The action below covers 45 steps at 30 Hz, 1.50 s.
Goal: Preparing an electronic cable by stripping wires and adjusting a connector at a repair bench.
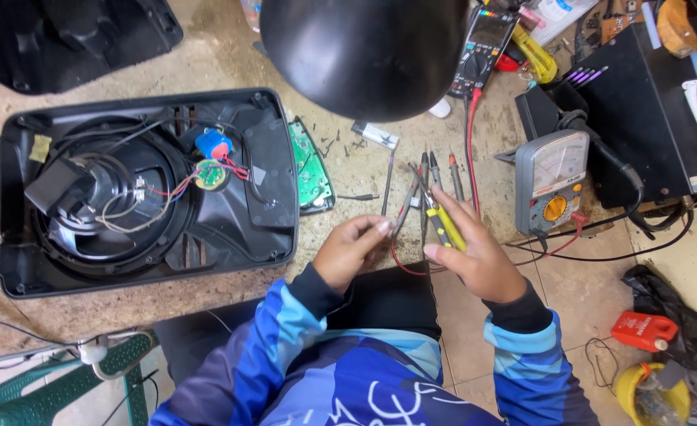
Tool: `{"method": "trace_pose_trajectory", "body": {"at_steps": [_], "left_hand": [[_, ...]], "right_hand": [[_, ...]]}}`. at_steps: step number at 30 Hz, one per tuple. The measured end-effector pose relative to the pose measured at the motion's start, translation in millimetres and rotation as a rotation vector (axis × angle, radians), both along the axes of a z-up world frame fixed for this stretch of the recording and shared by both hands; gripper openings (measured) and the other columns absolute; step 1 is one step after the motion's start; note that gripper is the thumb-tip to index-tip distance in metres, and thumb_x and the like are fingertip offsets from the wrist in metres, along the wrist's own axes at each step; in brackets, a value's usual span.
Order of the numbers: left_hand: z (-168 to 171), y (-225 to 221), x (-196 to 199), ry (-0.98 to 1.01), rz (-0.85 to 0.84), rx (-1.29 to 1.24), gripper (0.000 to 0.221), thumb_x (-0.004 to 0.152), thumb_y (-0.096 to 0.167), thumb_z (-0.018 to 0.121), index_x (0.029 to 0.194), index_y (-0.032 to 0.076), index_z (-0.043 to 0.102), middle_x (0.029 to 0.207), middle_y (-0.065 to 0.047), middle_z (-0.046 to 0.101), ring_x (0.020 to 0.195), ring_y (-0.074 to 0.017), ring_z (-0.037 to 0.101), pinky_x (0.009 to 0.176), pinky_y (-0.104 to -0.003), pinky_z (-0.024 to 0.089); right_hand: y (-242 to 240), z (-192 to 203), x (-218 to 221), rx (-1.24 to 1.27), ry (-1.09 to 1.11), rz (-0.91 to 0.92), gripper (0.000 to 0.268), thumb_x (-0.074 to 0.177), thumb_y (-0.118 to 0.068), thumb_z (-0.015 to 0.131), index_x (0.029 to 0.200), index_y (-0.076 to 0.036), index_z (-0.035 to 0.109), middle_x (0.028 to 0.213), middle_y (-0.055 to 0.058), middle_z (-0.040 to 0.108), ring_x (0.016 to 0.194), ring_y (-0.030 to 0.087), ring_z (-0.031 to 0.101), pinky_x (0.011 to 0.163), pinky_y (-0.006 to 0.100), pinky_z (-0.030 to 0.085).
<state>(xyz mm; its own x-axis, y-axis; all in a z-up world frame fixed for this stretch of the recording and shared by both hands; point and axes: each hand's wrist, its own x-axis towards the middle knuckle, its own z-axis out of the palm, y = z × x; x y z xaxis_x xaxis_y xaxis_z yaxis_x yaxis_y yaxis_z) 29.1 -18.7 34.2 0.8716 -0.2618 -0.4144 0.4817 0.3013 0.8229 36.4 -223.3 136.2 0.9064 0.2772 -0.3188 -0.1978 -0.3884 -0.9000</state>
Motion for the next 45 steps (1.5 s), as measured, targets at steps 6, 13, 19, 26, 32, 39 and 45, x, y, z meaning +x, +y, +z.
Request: {"method": "trace_pose_trajectory", "body": {"at_steps": [6, 13, 19, 26, 32, 39, 45], "left_hand": [[-12, 10, -17, -0.014, -0.018, -0.074, 0.022, 0.103, 0.02, 0.061, 0.115, 0.004, 0.069, 0.073, -0.001, 0.044, 0.055, -0.0064, 0.045, 0.042, -0.016, 0.034], [-9, 13, -28, 0.018, -0.004, -0.196, 0.02, 0.105, 0.022, 0.058, 0.116, 0.006, 0.063, 0.075, 0.0, 0.041, 0.06, -0.0073, 0.043, 0.044, -0.015, 0.032], [-1, 17, -29, 0.105, 0.074, -0.37, 0.027, 0.104, 0.018, 0.057, 0.124, 0.001, 0.061, 0.084, -0.003, 0.048, 0.073, -0.011, 0.052, 0.051, -0.018, 0.04], [-2, 21, -25, 0.123, 0.135, -0.474, 0.032, 0.098, 0.005, 0.059, 0.127, -0.005, 0.061, 0.094, -0.006, 0.052, 0.085, -0.0156, 0.058, 0.061, -0.023, 0.047], [-11, 16, -28, 0.101, 0.151, -0.432, 0.023, 0.099, 0.007, 0.064, 0.12, -0.002, 0.062, 0.096, -0.005, 0.05, 0.084, -0.0133, 0.056, 0.061, -0.019, 0.048], [-12, 12, -29, 0.083, 0.131, -0.333, 0.022, 0.098, 0.01, 0.068, 0.117, 0.0, 0.065, 0.097, -0.008, 0.06, 0.087, -0.0161, 0.065, 0.067, -0.023, 0.057], [-1, 29, -37, 0.011, -0.026, -0.166, 0.047, 0.095, 0.017, 0.071, 0.136, -0.003, 0.06, 0.119, -0.019, 0.067, 0.108, -0.0287, 0.072, 0.086, -0.036, 0.062]], "right_hand": [[12, 16, 56, -0.662, -0.33, -0.011, 0.074, 0.09, -0.03, 0.072, 0.158, -0.018, 0.045, 0.133, 0.031, 0.049, 0.127, 0.046, 0.051, 0.103, 0.06, 0.042], [8, -23, 109, -1.026, -0.212, -0.051, 0.081, 0.087, -0.054, 0.066, 0.158, -0.026, 0.04, 0.14, 0.022, 0.045, 0.134, 0.042, 0.042, 0.107, 0.058, 0.033], [-4, -56, 104, -0.978, -0.335, -0.136, 0.079, 0.088, -0.05, 0.066, 0.158, -0.02, 0.043, 0.144, 0.024, 0.046, 0.138, 0.044, 0.039, 0.112, 0.063, 0.026], [-3, -63, 76, -0.831, -0.802, -0.228, 0.061, 0.089, -0.033, 0.079, 0.139, -0.002, 0.065, 0.135, 0.025, 0.051, 0.123, 0.043, 0.052, 0.105, 0.054, 0.04], [41, -27, 14, -0.095, -0.371, -0.094, 0.017, 0.095, -0.016, 0.072, 0.109, -0.013, 0.08, 0.094, 0.006, 0.074, 0.093, 0.02, 0.072, 0.081, 0.033, 0.057], [46, -44, 2, 0.056, -0.229, -0.044, 0.012, 0.089, -0.008, 0.078, 0.1, -0.002, 0.078, 0.091, 0.011, 0.075, 0.085, 0.018, 0.072, 0.071, 0.03, 0.061], [29, -68, 3, 0.384, -0.011, -0.307, 0.012, 0.098, -0.007, 0.067, 0.107, 0.001, 0.069, 0.091, 0.013, 0.074, 0.084, 0.019, 0.072, 0.071, 0.029, 0.06]]}}
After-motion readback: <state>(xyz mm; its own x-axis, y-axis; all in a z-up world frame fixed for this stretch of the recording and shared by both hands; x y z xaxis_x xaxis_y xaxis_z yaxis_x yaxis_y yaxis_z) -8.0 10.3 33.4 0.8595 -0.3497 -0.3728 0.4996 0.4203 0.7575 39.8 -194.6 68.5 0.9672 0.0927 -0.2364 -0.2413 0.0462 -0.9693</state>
